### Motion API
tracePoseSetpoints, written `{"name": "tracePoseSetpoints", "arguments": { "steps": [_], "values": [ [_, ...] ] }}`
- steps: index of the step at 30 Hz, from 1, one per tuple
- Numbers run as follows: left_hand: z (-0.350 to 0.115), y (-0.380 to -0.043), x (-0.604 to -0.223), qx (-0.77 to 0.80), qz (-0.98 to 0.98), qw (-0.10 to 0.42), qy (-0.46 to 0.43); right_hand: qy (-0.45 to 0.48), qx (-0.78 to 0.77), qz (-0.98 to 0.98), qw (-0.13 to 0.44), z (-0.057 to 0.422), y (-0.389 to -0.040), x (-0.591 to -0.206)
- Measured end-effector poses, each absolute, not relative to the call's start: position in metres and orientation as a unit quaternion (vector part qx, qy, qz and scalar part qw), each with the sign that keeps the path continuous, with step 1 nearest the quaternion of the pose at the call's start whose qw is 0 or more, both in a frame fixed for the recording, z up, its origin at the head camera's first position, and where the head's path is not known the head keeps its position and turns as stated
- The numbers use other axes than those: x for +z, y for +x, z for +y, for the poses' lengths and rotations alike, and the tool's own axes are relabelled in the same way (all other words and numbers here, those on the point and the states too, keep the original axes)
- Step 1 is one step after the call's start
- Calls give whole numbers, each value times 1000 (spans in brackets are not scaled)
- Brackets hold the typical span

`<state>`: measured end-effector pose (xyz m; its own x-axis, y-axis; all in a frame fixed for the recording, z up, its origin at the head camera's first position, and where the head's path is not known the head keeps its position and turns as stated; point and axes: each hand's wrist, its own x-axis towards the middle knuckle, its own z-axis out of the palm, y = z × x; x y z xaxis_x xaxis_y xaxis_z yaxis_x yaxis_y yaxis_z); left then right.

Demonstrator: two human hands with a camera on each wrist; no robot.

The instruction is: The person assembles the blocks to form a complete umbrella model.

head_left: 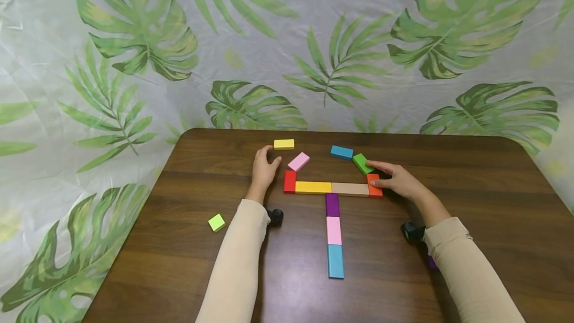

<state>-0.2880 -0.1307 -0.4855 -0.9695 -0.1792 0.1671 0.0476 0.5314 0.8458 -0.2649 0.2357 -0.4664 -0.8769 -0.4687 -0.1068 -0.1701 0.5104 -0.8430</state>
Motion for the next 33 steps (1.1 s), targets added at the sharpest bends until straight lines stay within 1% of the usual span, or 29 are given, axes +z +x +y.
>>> {"name": "tracePoseSetpoints", "arguments": {
  "steps": [9,15,22,25,33],
  "values": [
    [-136,-294,-483,-443,-891,97,7,-188,-456,855,160,235,-264,-466],
    [-139,-299,-480,-399,-916,55,-5,-186,-459,854,161,236,-265,-467],
    [-139,-301,-474,-371,-929,9,5,-181,-462,853,163,235,-265,-467],
    [-139,-300,-473,-362,-932,4,7,-179,-466,851,163,235,-265,-467],
    [-138,-298,-473,-350,-937,19,-2,-184,-459,856,154,235,-264,-467]
  ]
}}
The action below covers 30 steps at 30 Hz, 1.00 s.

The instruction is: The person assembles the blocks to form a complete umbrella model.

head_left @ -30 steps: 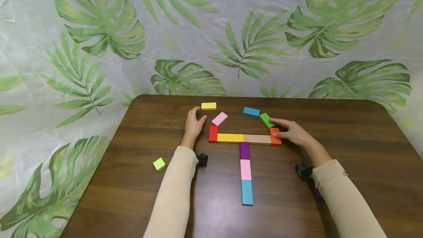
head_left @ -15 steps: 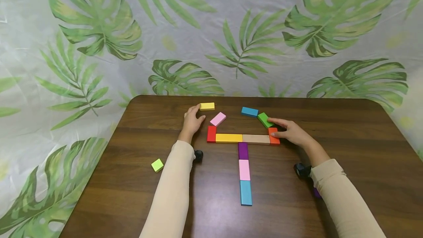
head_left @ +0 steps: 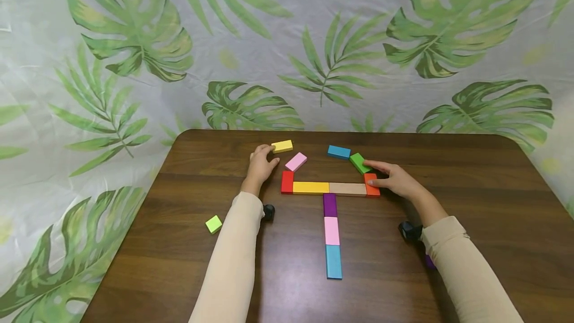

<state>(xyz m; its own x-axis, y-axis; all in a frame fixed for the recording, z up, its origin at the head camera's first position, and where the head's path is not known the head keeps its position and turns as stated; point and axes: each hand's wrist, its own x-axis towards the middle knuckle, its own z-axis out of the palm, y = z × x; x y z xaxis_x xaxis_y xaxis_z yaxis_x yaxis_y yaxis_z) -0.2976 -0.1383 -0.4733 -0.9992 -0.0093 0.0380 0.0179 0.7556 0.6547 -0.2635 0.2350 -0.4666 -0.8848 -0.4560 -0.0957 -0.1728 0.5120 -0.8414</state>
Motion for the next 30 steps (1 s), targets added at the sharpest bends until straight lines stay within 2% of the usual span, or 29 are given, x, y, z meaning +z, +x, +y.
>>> {"name": "tracePoseSetpoints", "arguments": {
  "steps": [11,19,30],
  "values": [
    [-137,-302,-476,-334,-941,48,-23,-179,-454,858,160,236,-262,-466],
    [-134,-306,-477,-375,-926,31,18,-175,-459,857,154,235,-262,-465],
    [-125,-301,-473,-328,-942,57,43,-173,-456,857,165,235,-264,-465]
  ]
}}
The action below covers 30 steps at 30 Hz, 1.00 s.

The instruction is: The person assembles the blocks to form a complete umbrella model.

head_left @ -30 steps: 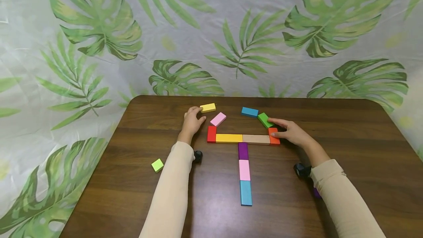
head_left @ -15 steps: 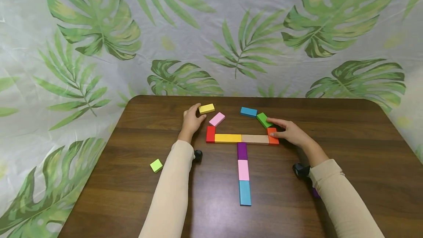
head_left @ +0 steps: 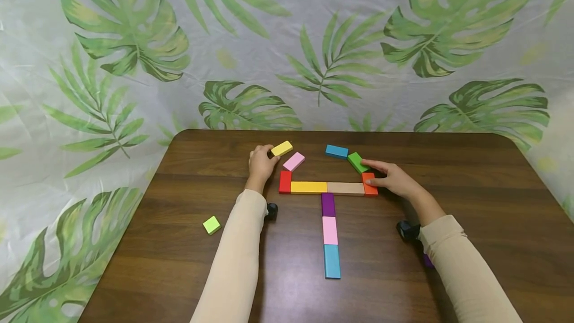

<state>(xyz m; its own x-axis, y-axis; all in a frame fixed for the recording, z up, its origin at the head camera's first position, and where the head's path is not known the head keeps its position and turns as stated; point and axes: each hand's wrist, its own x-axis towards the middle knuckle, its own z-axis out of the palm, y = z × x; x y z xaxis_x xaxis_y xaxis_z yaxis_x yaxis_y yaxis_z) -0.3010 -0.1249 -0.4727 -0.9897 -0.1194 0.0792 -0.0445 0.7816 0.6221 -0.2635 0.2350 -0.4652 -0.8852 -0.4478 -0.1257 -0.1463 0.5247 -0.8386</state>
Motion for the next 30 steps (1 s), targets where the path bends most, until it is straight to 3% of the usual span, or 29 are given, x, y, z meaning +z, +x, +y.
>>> {"name": "tracePoseSetpoints", "arguments": {
  "steps": [9,30],
  "values": [
    [-124,-301,-472,-355,-931,72,50,-181,-459,855,160,236,-263,-467],
    [-96,-306,-452,-392,-913,105,-35,-178,-461,854,165,236,-265,-467]
  ]
}}
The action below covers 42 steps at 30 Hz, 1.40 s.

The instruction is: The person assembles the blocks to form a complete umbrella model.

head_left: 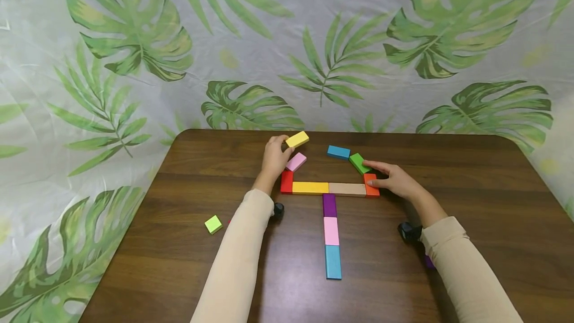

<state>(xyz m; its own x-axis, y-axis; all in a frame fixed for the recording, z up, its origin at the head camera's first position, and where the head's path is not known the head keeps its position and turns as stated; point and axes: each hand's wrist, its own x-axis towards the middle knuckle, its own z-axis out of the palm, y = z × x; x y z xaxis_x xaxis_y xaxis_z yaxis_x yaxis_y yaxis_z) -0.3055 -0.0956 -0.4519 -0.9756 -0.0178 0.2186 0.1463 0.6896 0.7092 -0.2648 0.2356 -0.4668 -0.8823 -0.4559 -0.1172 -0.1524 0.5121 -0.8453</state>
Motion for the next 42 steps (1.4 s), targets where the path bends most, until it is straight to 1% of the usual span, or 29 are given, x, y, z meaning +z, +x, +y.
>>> {"name": "tracePoseSetpoints", "arguments": {
  "steps": [7,13,17,20,27,31,38,42],
  "values": [
    [-81,-305,-447,-390,-914,96,-53,-175,-465,852,168,236,-264,-467],
    [-72,-302,-447,-389,-917,75,-49,-174,-463,853,167,236,-264,-467],
    [-69,-302,-450,-390,-917,73,-46,-176,-465,852,166,235,-264,-467],
    [-66,-302,-453,-397,-914,72,-38,-178,-466,851,165,236,-264,-467],
    [-57,-301,-458,-407,-912,48,-12,-182,-470,848,163,236,-264,-468],
    [-54,-301,-459,-402,-914,48,-7,-181,-472,848,162,236,-264,-468],
    [-53,-301,-460,-377,-924,63,-7,-179,-467,851,161,236,-264,-467],
    [-53,-300,-460,-373,-926,58,-7,-180,-467,851,159,235,-263,-467]
  ]
}}
